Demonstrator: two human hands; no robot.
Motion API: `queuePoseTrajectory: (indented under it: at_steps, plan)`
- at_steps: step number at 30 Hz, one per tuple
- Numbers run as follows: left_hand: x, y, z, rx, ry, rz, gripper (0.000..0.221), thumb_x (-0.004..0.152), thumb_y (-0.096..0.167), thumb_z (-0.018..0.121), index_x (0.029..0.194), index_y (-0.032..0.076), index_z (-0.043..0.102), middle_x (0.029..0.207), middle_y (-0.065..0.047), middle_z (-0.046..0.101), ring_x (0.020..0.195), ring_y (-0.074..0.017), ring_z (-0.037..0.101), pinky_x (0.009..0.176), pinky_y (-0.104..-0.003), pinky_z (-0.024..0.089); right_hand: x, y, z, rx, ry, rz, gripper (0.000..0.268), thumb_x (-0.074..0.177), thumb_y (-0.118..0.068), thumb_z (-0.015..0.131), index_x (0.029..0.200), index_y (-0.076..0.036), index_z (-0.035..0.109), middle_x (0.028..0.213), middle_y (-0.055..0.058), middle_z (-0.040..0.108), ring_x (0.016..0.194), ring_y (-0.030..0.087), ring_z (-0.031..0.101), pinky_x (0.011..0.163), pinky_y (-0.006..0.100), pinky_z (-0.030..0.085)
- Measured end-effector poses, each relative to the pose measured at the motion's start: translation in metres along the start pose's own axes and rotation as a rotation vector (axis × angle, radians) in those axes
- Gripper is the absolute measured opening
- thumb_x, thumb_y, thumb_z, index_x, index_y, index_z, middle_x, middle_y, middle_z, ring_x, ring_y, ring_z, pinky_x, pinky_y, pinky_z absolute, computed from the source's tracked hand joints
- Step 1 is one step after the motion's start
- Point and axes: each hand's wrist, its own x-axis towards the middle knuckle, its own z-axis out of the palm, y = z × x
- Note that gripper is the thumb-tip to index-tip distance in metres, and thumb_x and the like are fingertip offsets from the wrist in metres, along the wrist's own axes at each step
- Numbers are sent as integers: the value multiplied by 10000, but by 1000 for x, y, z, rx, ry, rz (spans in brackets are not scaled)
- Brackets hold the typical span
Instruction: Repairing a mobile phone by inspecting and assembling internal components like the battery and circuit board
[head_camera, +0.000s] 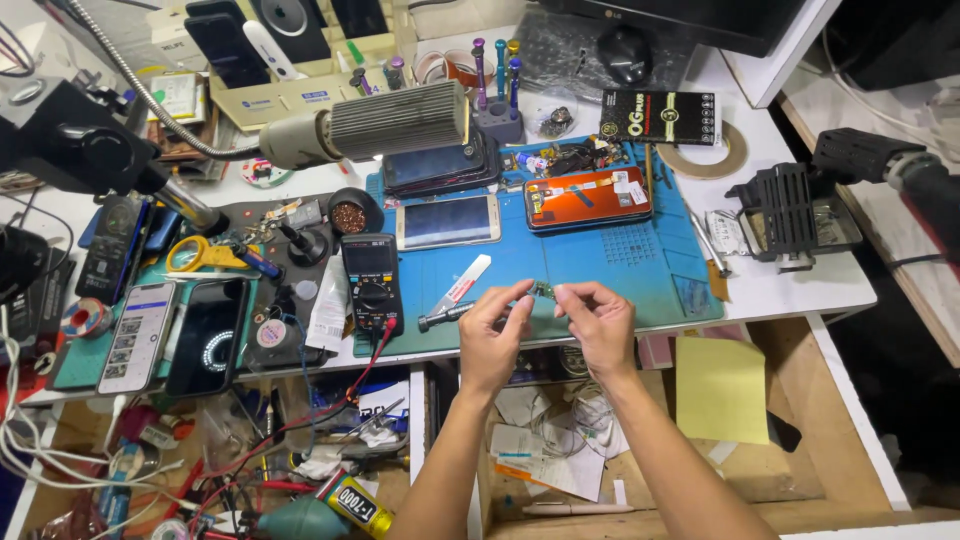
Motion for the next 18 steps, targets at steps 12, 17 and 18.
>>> queuePoseTrajectory:
  at_steps: [12,17,18]
  plan:
    - [-2,-10,-3,2,43,25,113,903,70,754,995,73,818,786,-65,773,549,-167,735,483,-277,617,2,8,-3,41,-44,19,87,916,-58,757,939,26,759,641,134,652,405,2,386,358,153,346]
    - [-3,-6,-2,-10,56,18,110,904,46,743,987,55,813,786,-87,773,566,-186,741,505,-299,617,2,8,-3,50,-37,36,129,924,-79,754,972,41,755,668,148,660,402,5,386,359,160,348]
    - [-3,-6,-2,-17,57,14,108,902,46,746,987,54,813,789,-93,778,573,-191,746,510,-301,620,2,7,-2,51,-35,38,135,923,-82,757,980,40,756,675,151,663,397,7,391,357,162,351]
